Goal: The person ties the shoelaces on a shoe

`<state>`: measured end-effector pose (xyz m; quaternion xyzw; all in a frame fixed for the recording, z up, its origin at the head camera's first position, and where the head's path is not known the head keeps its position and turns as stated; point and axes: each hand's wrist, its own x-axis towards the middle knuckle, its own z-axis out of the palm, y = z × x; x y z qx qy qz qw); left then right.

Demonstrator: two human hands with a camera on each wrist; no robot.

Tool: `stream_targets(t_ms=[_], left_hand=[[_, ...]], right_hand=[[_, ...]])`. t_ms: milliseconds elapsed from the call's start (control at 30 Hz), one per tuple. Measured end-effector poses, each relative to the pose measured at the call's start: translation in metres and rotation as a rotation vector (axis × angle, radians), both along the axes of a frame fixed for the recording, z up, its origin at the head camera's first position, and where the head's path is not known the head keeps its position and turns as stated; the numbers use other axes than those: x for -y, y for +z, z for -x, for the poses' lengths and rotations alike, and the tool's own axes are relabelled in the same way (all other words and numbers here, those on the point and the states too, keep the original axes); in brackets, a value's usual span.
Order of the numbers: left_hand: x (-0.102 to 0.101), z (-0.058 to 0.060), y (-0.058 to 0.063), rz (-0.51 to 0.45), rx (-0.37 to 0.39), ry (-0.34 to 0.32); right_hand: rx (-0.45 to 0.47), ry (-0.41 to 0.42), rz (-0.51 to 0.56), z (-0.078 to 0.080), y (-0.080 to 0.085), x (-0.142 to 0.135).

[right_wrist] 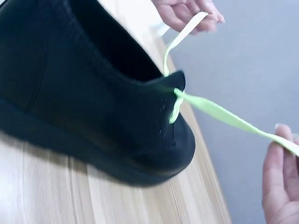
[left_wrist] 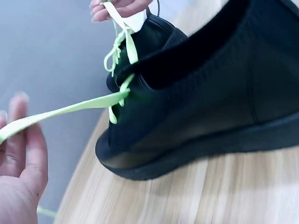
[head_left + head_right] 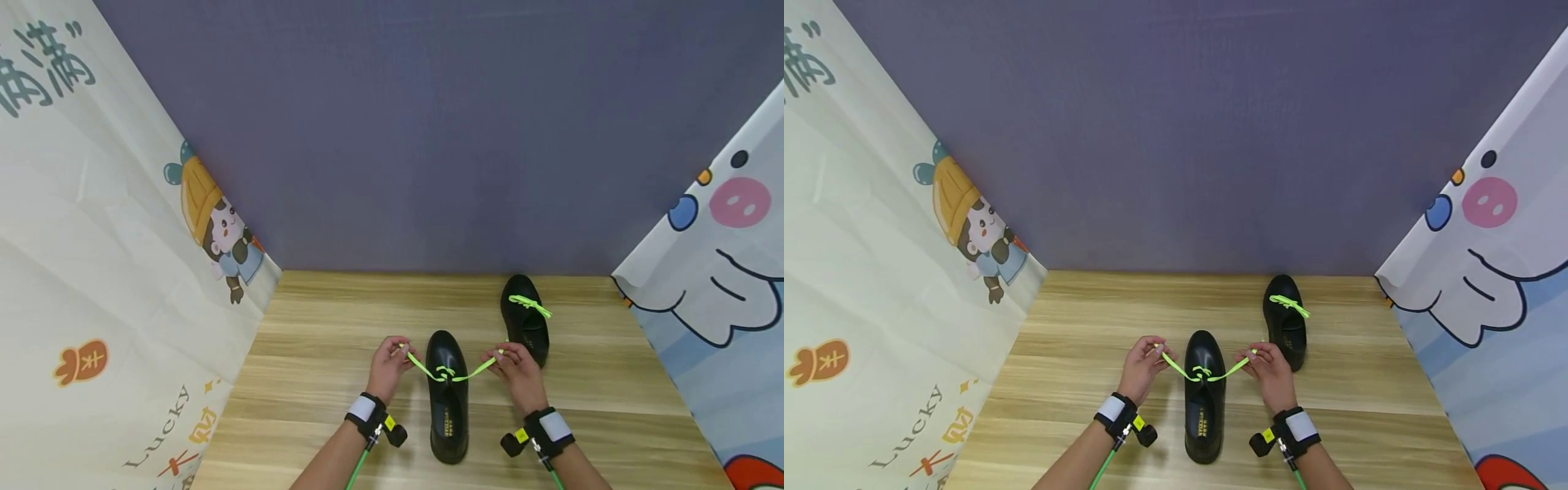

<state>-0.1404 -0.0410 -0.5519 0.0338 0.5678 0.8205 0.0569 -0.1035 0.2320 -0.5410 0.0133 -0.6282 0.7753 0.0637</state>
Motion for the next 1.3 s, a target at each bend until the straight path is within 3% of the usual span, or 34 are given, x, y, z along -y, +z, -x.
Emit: stream_targets(t_ms=[200,367,467,600,867,1300], left_hand=[[-0.008,0.002,0.002,-0.08,0.043,0.003],[-0.013,0.001,0.003,-0.063,0.08,0.008],[-0.015,0.001,0.003,-0.003,0.056,-0.014],[-0.016,0.001,0.004,0.077,0.025,-0.046],[-0.024,0.001,0.007,0.046,0.056,-0.103],[-0.035,-0.003,0.01,0.157,0.091,-0.157]], right_hand=[[0.006,0.018,0.11,0.004,0.001,0.008],[0.112,-0.006,0.012,0.007,0.004,0.014],[0.159,-0.024,-0.054,0.009,0.006,0.018],[0.13,0.004,-0.081,0.014,0.005,0.024],[0.17,0.063,-0.178,0.017,0.005,0.04],[0.231,0.153,-0.278,0.012,0.011,0.064]])
